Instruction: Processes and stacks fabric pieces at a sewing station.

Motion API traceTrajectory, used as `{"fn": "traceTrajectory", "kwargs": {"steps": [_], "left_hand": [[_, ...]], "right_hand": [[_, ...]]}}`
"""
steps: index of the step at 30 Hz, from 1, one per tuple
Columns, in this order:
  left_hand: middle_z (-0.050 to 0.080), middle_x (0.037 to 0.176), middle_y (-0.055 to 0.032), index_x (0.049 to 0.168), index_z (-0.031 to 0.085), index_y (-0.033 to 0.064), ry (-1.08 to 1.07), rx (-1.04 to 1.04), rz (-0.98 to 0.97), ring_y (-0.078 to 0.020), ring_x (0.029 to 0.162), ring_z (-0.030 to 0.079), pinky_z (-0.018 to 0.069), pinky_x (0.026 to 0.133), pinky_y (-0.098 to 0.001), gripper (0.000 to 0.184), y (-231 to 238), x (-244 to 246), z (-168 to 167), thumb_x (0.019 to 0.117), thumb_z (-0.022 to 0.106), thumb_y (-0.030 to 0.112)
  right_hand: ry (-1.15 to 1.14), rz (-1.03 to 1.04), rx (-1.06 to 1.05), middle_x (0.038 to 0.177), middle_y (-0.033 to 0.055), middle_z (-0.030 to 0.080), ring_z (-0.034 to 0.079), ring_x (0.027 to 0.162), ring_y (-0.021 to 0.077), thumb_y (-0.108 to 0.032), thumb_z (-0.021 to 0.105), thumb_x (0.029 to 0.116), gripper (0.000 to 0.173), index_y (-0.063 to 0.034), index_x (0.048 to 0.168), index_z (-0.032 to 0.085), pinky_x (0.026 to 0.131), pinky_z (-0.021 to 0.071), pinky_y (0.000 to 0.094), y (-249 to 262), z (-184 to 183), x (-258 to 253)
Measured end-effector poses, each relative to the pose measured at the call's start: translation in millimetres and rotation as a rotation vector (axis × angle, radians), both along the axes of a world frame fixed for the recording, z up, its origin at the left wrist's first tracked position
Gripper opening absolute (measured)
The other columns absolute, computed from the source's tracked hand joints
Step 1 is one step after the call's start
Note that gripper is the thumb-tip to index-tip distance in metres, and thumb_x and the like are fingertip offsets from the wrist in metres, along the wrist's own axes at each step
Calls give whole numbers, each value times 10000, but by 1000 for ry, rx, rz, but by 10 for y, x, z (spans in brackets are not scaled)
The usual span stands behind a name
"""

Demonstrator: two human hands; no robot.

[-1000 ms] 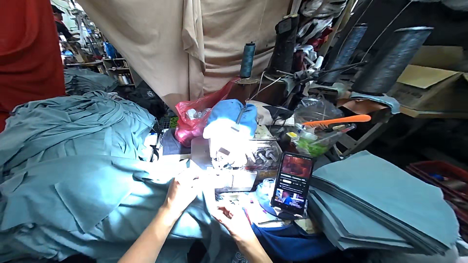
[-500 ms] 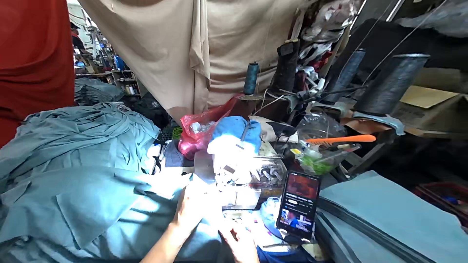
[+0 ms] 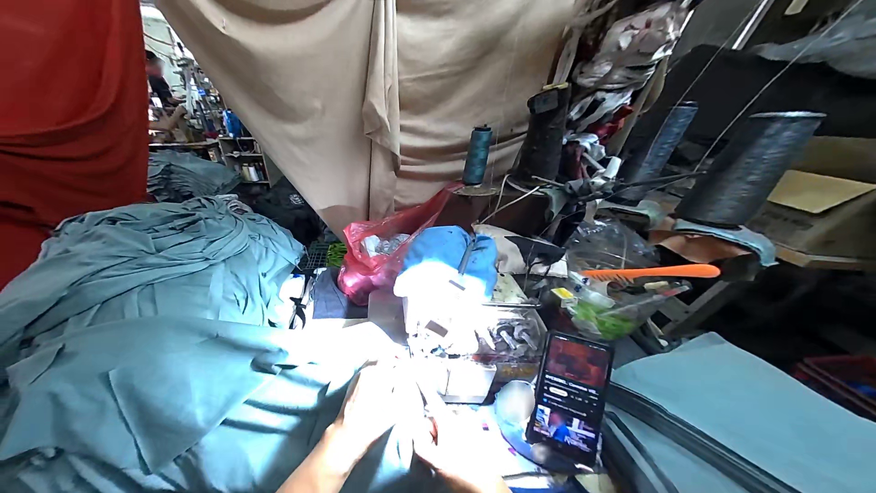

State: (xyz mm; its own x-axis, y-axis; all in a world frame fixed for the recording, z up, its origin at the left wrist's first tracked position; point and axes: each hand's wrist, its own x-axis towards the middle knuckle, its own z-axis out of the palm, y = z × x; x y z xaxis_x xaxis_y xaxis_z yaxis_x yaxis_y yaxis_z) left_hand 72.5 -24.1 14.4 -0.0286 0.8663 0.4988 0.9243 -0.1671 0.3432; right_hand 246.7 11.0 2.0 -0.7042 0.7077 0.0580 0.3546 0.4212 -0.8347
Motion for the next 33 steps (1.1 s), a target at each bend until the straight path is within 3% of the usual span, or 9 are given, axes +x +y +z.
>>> {"fn": "traceTrajectory", "kwargs": {"steps": [5, 8, 11, 15, 19, 24, 27, 30, 33], "left_hand": [[673, 1245, -249, 1244, 676, -40, -13, -337, 106, -395, 1185, 647, 498, 1021, -525, 390, 82, 211, 317, 1024, 514, 239], [602, 1342, -276, 1357, 575, -69, -79, -419, 194, -401, 1257, 599, 475, 1058, -519, 472, 163, 217, 423, 1026, 520, 263], [551, 1431, -272, 1412, 539, -67, -91, -456, 206, -381, 1336, 549, 440, 1110, -505, 538, 228, 167, 453, 1040, 511, 322], [629, 1335, -246, 1336, 637, -2, -126, -458, 158, -388, 1286, 580, 434, 1098, -539, 499, 243, 110, 468, 1053, 488, 381], [644, 1298, -240, 1288, 660, -5, -127, -535, 189, -382, 1262, 589, 426, 1097, -528, 473, 267, 130, 549, 1040, 507, 367], [633, 1326, -213, 1300, 656, 15, -255, -401, 190, -369, 1280, 579, 431, 1088, -573, 536, 322, 62, 351, 997, 555, 445], [510, 1506, -195, 1438, 531, 7, -101, -549, 244, -330, 1415, 473, 255, 1213, -566, 606, 356, 100, 471, 1016, 521, 442], [406, 1568, -250, 1492, 443, -45, -22, -610, 263, -382, 1434, 436, 334, 1170, -574, 660, 516, -9, 474, 1017, 551, 400], [517, 1468, -253, 1449, 508, -23, -126, -563, 330, -391, 1338, 531, 412, 1118, -541, 566, 654, -97, 536, 990, 647, 277]], "right_hand": [[1, -72, -60, 830, 96, 657, 612, 719, 161, -218, 665, 842, 764, 106, 1481, 402, 721, 529, 378, 74, 4, 41], [138, -146, -17, 789, 57, 644, 583, 685, 88, -207, 682, 827, 699, 151, 1393, 483, 695, 517, 294, 121, -117, 50], [270, -323, -14, 778, 48, 664, 618, 716, 94, -197, 743, 835, 373, 88, 1064, 667, 714, 534, 302, 61, -204, 60], [356, -264, -206, 825, 13, 698, 642, 775, 33, -138, 698, 929, 142, -1, 933, 735, 759, 549, 252, -69, -289, 120], [370, -292, -287, 833, 2, 718, 659, 812, 24, -128, 679, 950, 140, -13, 933, 755, 820, 550, 262, -112, -266, 128], [340, -314, -249, 828, 11, 715, 658, 814, 41, -152, 699, 940, 149, -19, 920, 761, 817, 548, 276, -139, -242, 132], [288, -345, -190, 804, 24, 714, 658, 788, 76, -221, 704, 940, 204, -32, 898, 767, 794, 543, 323, -142, -257, 109], [306, -391, -100, 755, 5, 685, 628, 736, 50, -174, 672, 936, 183, -37, 851, 760, 743, 521, 291, -63, -230, -15], [270, -503, -68, 717, 32, 649, 600, 709, 99, -116, 683, 899, 149, -18, 796, 729, 715, 491, 335, 20, -129, -173]]}}
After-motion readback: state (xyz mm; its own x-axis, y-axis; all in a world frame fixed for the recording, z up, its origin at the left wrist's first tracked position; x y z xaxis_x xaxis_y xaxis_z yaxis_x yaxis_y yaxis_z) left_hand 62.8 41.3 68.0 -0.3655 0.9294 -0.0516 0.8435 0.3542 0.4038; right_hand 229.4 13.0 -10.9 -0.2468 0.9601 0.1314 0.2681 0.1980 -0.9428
